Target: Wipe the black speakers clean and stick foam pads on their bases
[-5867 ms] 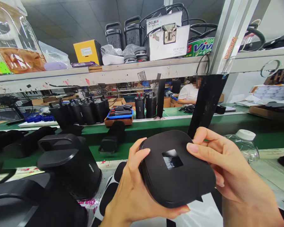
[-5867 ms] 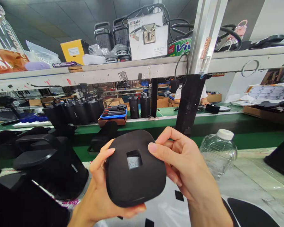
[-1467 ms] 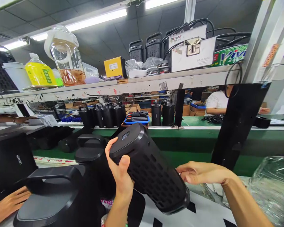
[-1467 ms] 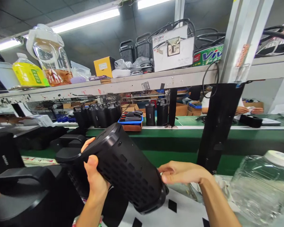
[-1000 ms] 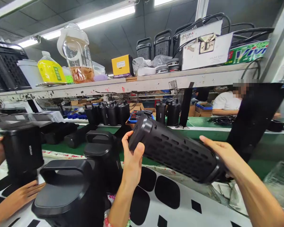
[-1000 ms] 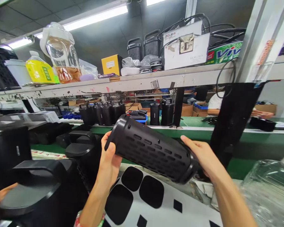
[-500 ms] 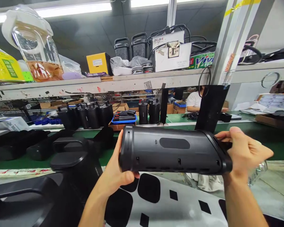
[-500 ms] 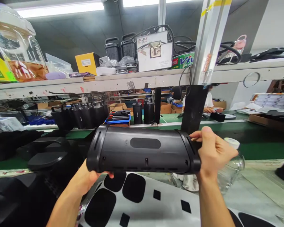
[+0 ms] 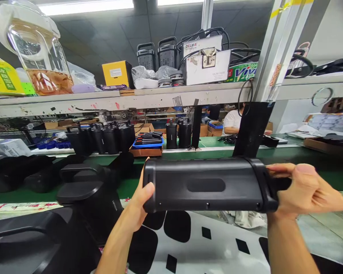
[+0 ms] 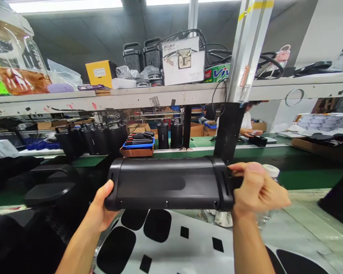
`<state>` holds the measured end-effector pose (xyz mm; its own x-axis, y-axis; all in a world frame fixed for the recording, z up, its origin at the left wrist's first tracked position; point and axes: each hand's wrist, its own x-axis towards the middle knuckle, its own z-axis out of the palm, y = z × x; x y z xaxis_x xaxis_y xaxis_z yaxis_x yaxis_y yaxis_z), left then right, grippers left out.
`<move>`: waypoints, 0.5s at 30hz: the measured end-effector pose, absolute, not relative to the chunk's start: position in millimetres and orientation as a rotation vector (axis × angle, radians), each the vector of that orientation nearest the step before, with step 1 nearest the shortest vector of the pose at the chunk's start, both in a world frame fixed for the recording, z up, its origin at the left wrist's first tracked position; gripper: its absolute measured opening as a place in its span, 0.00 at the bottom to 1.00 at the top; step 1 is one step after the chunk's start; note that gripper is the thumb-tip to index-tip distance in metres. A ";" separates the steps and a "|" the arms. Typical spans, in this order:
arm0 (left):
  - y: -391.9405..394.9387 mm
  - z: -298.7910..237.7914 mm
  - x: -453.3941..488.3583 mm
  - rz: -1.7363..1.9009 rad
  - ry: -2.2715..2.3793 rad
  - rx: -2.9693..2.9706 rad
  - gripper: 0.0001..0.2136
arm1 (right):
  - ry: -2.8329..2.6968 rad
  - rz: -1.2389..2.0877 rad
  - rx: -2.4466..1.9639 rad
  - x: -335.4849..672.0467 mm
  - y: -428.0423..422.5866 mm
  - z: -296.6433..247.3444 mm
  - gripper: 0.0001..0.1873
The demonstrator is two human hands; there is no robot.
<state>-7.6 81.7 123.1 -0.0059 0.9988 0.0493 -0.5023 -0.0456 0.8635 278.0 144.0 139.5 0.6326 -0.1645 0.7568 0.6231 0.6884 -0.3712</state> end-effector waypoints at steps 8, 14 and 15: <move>90.5 135.7 -2.6 1.844 0.825 0.693 0.16 | -0.901 -0.149 -0.689 255.4 149.1 137.4 0.19; 101.5 129.0 -14.9 1.920 0.912 0.640 0.12 | -0.894 0.576 -0.662 237.3 173.7 141.2 0.21; 102.1 128.3 -17.3 1.864 0.963 0.621 0.12 | -0.892 0.602 -0.688 236.7 175.4 140.0 0.21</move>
